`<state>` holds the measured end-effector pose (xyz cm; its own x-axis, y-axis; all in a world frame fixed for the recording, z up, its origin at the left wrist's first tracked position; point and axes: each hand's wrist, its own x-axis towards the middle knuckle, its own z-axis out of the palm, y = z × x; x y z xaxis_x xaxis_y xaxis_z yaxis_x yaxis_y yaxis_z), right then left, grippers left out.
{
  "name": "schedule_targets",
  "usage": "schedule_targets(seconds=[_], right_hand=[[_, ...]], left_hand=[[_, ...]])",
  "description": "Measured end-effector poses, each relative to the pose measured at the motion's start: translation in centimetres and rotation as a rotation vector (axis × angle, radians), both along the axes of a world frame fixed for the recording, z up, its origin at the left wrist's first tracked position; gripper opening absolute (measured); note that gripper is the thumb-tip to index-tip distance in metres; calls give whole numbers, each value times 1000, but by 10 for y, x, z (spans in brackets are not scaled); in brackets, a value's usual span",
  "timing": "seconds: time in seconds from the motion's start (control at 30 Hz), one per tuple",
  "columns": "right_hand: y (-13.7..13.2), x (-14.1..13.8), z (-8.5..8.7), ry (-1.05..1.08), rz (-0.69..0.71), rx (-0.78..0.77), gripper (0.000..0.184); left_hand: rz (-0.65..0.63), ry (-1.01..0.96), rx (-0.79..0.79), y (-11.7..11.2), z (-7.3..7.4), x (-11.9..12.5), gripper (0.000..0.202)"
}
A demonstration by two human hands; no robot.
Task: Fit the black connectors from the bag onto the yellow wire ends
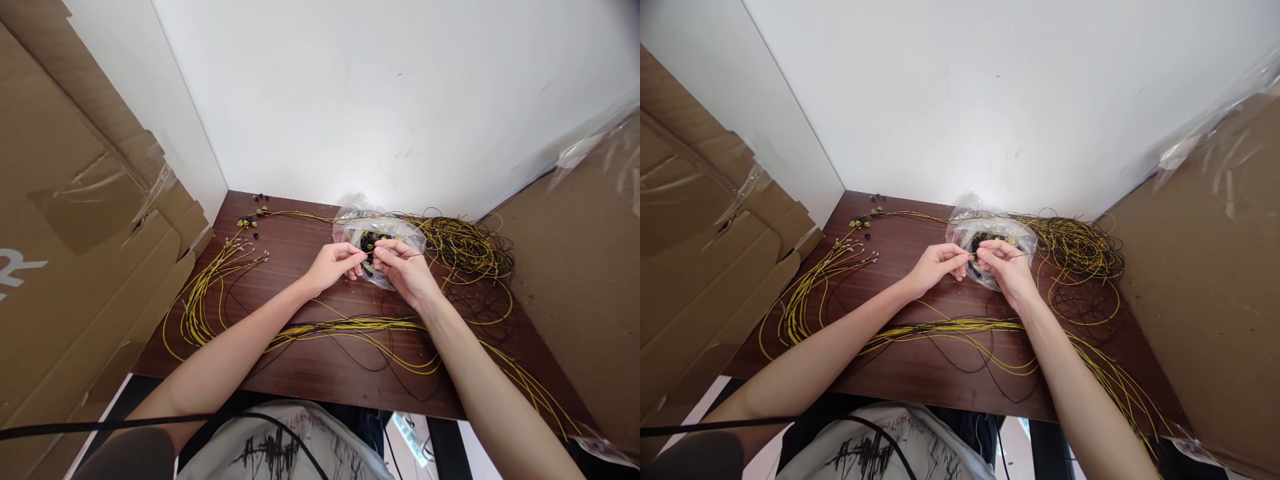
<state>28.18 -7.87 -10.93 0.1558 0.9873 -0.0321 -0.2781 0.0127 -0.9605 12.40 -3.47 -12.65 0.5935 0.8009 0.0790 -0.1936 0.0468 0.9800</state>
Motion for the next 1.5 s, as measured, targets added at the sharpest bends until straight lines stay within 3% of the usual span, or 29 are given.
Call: schedule_targets(seconds=[0.23, 0.4, 1.1, 1.33, 1.5], right_hand=[[1, 3, 1, -32, -122, 66, 21], [1, 2, 2, 0, -53, 20, 23], [2, 8, 1, -4, -144, -2, 19], [0, 4, 1, -28, -51, -52, 23], [-1, 4, 0, -74, -79, -14, 21]], left_hand=[[-9, 31, 15, 1, -1, -1, 27], [-5, 28, 18, 1, -2, -1, 29], [-10, 32, 19, 1, -2, 0, 27], [-8, 27, 16, 1, -1, 0, 28], [-16, 32, 28, 2, -1, 0, 31]])
